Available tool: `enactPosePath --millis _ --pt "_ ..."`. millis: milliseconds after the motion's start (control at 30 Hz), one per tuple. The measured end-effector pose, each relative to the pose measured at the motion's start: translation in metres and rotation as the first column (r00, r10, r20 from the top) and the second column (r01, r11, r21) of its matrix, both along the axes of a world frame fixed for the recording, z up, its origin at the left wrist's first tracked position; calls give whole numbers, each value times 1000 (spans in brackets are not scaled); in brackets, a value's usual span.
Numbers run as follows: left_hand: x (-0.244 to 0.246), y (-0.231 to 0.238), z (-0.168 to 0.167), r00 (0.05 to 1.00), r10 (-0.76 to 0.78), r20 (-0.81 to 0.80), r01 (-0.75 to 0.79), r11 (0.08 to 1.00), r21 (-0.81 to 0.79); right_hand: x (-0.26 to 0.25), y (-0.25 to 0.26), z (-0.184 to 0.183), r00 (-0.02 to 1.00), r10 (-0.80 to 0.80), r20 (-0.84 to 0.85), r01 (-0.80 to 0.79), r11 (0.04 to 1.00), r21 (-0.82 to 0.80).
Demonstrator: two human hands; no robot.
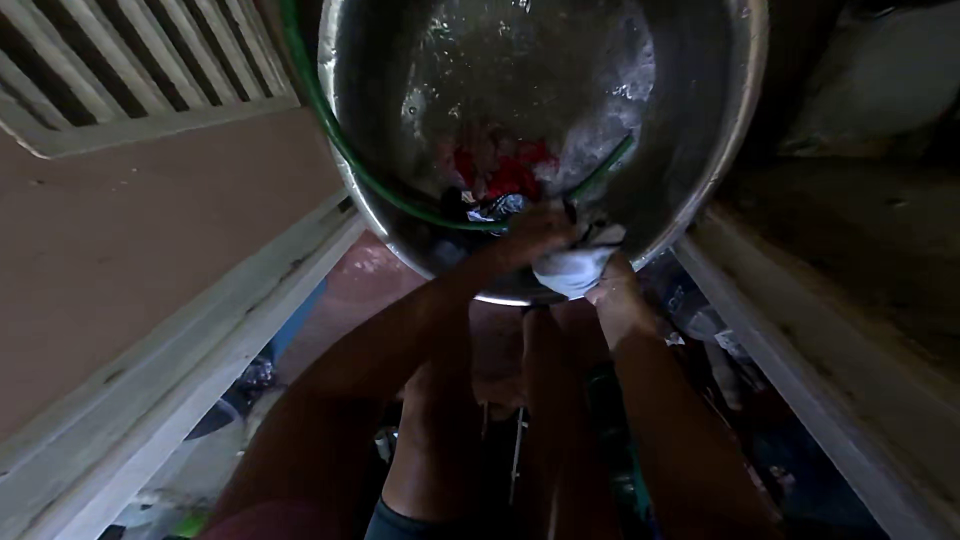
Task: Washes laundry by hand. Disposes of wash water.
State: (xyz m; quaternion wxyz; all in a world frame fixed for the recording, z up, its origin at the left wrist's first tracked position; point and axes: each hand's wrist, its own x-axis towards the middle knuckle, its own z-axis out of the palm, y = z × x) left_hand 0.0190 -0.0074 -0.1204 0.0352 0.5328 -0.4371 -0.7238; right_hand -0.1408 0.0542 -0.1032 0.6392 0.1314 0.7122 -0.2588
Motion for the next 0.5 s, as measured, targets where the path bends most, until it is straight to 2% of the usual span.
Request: enactPosePath --millis 33,67,100,167,200,233,267,300,333,433,500 --pt "8 -2 -23 988 133 74 -126 988 -90 -3 1 1 991 -126 43 128 991 -40" --pt "24 -5 -48 968 186 171 -148 966 -214 -7 1 4 973 -209 95 217 972 -85" --pt "46 -11 -69 949 115 295 -27 958 -286 -11 3 5 963 -239 126 254 960 -117" --pt "89 -12 -106 828 -203 522 398 869 -294 -21 8 8 986 -146 79 156 978 -139" --pt "101 -7 -117 729 -364 580 588 767 -256 -25 7 9 998 -53 42 58 988 -143" --pt "106 0 -127 633 -473 613 724 643 -250 -29 10 4 1000 -24 14 26 986 -163" --pt "104 9 -133 557 -541 630 804 543 -244 -33 16 4 1000 -1 -26 -3 988 -157" --pt "98 16 -137 516 -590 621 840 489 -234 -37 26 3 998 34 -62 -43 986 -159" --pt "91 22 -138 507 -614 605 848 482 -221 -40 37 2 996 37 -85 -49 989 -143" --pt "72 23 -147 537 -606 587 800 586 -126 -32 42 -1 991 -88 -98 87 996 -17" --pt "65 21 -152 613 -530 586 720 679 -140 -26 38 -4 977 -205 -63 209 975 70"
